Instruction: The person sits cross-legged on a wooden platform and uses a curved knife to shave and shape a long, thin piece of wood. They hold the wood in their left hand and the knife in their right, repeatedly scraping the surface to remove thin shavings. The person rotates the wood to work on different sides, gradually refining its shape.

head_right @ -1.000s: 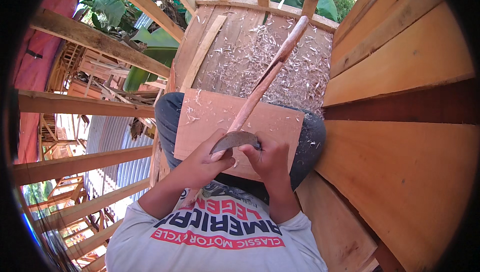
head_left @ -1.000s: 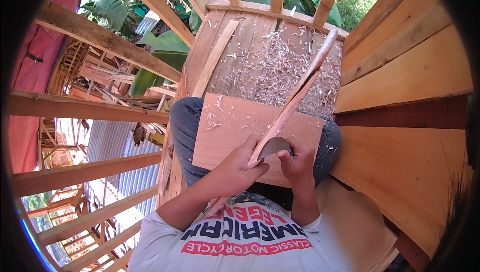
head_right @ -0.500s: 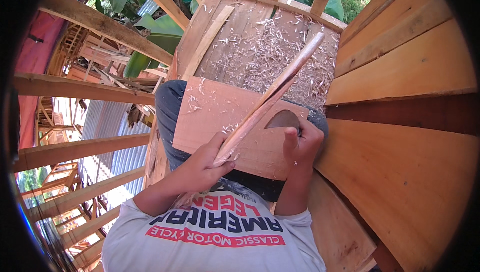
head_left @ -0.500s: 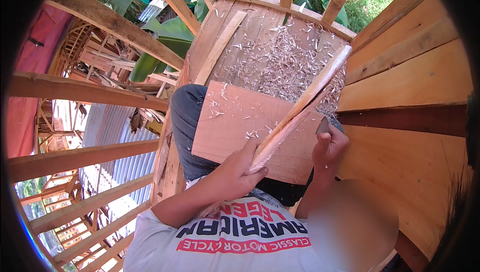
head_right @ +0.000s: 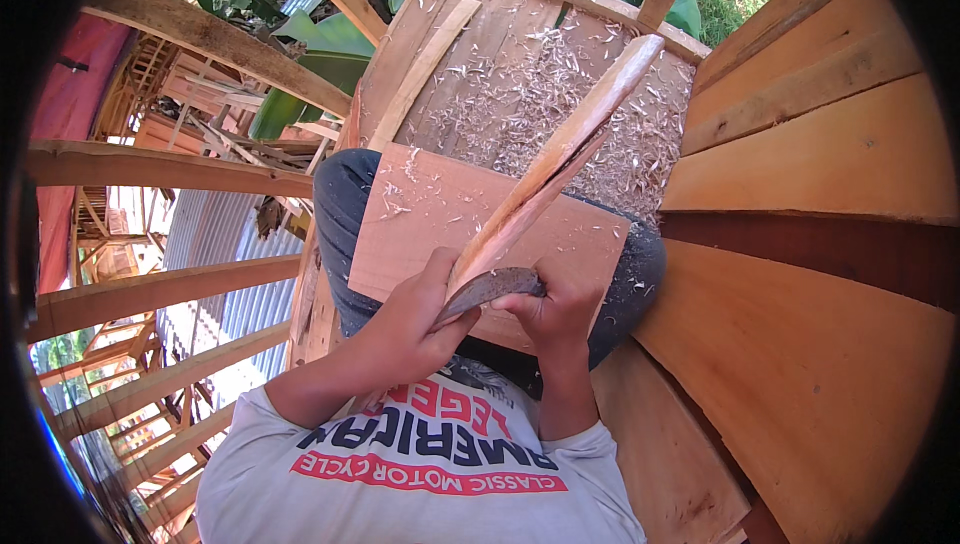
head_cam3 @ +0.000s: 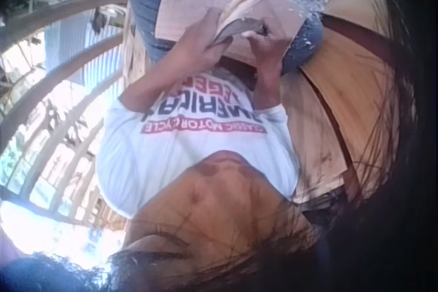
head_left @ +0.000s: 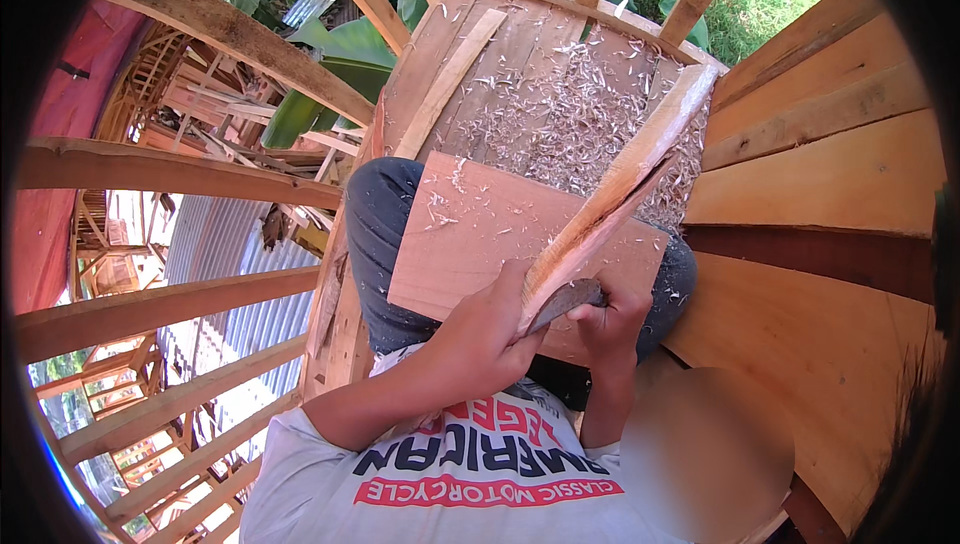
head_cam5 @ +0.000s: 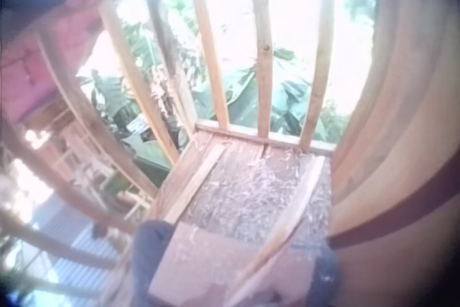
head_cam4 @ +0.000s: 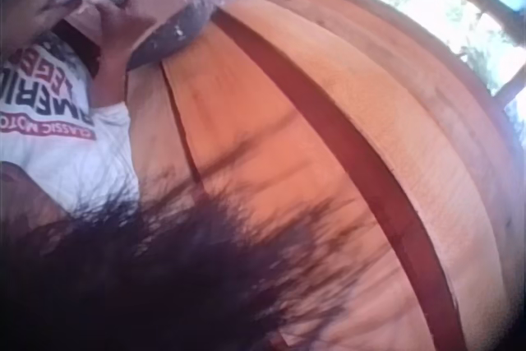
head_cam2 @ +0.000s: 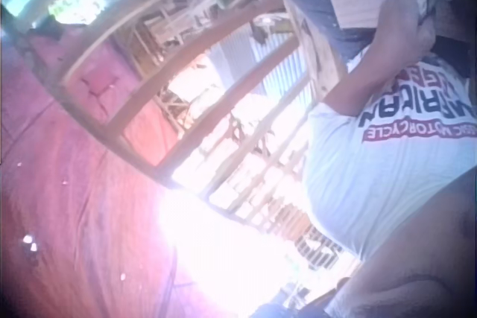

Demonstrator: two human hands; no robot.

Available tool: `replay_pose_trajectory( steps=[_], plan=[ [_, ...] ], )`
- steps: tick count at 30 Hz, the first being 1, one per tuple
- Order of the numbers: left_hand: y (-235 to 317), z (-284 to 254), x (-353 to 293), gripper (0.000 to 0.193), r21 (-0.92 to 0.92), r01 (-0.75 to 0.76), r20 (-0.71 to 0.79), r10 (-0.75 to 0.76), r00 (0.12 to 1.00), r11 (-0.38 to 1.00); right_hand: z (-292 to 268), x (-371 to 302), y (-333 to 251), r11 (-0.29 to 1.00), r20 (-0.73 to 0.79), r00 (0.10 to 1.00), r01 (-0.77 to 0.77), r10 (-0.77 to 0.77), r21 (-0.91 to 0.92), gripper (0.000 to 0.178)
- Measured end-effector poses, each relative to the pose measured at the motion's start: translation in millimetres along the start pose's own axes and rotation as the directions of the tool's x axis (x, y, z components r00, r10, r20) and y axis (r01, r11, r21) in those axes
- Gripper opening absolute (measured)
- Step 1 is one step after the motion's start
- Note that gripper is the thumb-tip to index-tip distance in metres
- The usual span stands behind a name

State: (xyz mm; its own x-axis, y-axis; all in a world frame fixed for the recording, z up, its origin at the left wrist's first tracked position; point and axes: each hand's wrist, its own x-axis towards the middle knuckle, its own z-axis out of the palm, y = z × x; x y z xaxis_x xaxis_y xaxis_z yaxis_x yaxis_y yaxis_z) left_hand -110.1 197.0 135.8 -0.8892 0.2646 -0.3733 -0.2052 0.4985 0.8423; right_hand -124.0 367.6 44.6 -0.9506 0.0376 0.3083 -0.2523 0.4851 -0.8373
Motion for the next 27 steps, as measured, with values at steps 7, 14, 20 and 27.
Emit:
replay_pose_trajectory(
  steps=[7, 14, 20, 27],
  plan=[
    [0.8, -0.6, -2.0, 0.041, -0.024, 0.023, 0.006, -0.022, 1.0, 0.999, -2.9, 0.9, 9.6, 0.998, -0.011, 1.0, 0.029, -0.029, -0.061, 0.076],
    [1.8, -1.7, -5.2, 0.04, -0.048, -0.013, -0.003, 0.013, 1.0, 0.999, -7.7, 0.6, 4.0, 0.993, 0.002, 1.0, 0.025, -0.024, -0.119, 0.077],
    [4.8, -4.7, -8.6, 0.038, -0.088, 0.018, 0.007, -0.018, 1.0, 0.996, -6.5, 5.7, 3.0, 0.988, -0.03, 0.994, 0.097, -0.102, -0.123, 0.076],
    [-3.9, -2.0, -11.0, 0.038, -0.082, 0.02, 0.014, -0.019, 1.0, 0.996, -7.7, 6.1, 2.7, 0.983, -0.014, 0.997, 0.075, -0.078, -0.167, 0.076]
  ],
)
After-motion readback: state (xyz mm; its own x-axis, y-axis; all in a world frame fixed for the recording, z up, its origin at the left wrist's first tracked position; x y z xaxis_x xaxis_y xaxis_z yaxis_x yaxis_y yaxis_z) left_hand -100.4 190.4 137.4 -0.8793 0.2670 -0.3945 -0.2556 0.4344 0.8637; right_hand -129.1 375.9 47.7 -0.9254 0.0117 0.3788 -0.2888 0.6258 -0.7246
